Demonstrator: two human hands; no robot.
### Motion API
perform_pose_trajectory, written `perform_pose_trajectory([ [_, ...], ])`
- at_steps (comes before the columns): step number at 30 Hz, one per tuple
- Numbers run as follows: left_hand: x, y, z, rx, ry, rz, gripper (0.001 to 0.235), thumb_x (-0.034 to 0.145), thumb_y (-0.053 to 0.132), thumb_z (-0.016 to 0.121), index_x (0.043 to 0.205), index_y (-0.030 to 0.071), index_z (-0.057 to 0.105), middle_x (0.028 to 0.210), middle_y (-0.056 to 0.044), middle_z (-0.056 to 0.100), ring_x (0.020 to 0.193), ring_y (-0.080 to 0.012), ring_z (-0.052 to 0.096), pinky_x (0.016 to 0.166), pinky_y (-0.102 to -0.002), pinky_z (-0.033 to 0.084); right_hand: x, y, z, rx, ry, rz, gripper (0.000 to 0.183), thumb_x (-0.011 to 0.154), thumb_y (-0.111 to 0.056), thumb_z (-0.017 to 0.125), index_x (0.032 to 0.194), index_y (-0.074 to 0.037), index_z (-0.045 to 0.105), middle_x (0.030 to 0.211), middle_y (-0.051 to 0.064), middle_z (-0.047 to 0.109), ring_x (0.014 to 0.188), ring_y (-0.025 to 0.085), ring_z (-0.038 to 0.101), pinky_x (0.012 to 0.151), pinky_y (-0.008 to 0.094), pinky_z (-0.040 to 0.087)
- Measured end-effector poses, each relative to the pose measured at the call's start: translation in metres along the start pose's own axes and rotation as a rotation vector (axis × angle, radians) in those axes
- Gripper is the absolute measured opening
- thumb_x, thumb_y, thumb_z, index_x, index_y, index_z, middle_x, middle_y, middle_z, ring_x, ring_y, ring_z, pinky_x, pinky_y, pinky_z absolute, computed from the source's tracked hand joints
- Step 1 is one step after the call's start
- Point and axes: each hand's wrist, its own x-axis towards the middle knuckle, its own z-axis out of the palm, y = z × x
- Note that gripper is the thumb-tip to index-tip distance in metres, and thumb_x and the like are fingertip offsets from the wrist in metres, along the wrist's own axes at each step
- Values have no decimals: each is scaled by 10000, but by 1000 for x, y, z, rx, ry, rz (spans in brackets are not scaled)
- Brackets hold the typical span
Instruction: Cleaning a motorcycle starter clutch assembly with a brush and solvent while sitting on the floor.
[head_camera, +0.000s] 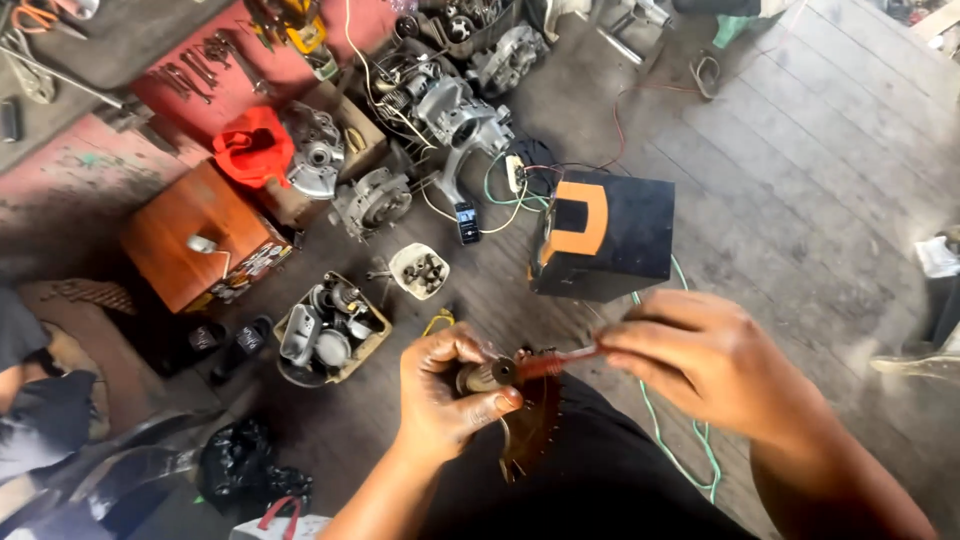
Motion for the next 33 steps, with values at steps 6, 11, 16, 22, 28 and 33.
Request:
perform_pose_trajectory([
  [6,25,-14,22,170,-20,15,324,669,168,910,816,87,633,844,-46,719,720,-135,668,693,-274,548,-7,30,-19,50,-105,-31,181,810,-160,771,966,-68,763,808,14,689,582,136,611,530,283,467],
  [11,32,-19,38,-6,-19,-66,337,667,117,922,837,79,634,842,-39,687,713,-114,630,676,-241,518,-7,40,-30,41,-140,12,180,789,-108,779,954,-46,739,814,34,702,583,167,602,563,301,480],
  [16,38,-22,40,15,-5,-31,365,646,140,939,820,87,623,847,-37,692,706,-109,641,654,-231,509,-3,53,-36,-22,-115,41,192,792,-68,780,978,-36,745,825,35,693,580,180,580,558,308,449],
  [22,40,-23,39,-7,24,-27,344,650,178,938,838,53,679,822,-49,677,715,-131,612,663,-253,489,1,59,-33,91,-168,-76,138,796,-154,765,911,-79,762,772,-5,725,590,108,636,547,256,492],
  [28,49,-26,37,-35,78,-25,341,635,87,941,802,72,644,812,-36,671,688,-125,595,645,-258,482,17,58,-37,149,-210,-114,157,815,-148,767,960,-93,741,818,1,689,654,163,644,621,309,520],
  [33,52,-37,38,-47,91,-25,353,644,69,946,807,65,633,800,-33,665,667,-119,590,632,-245,468,12,64,-38,71,-193,-100,160,806,-196,767,934,-106,733,828,-6,690,646,175,636,626,325,510],
])
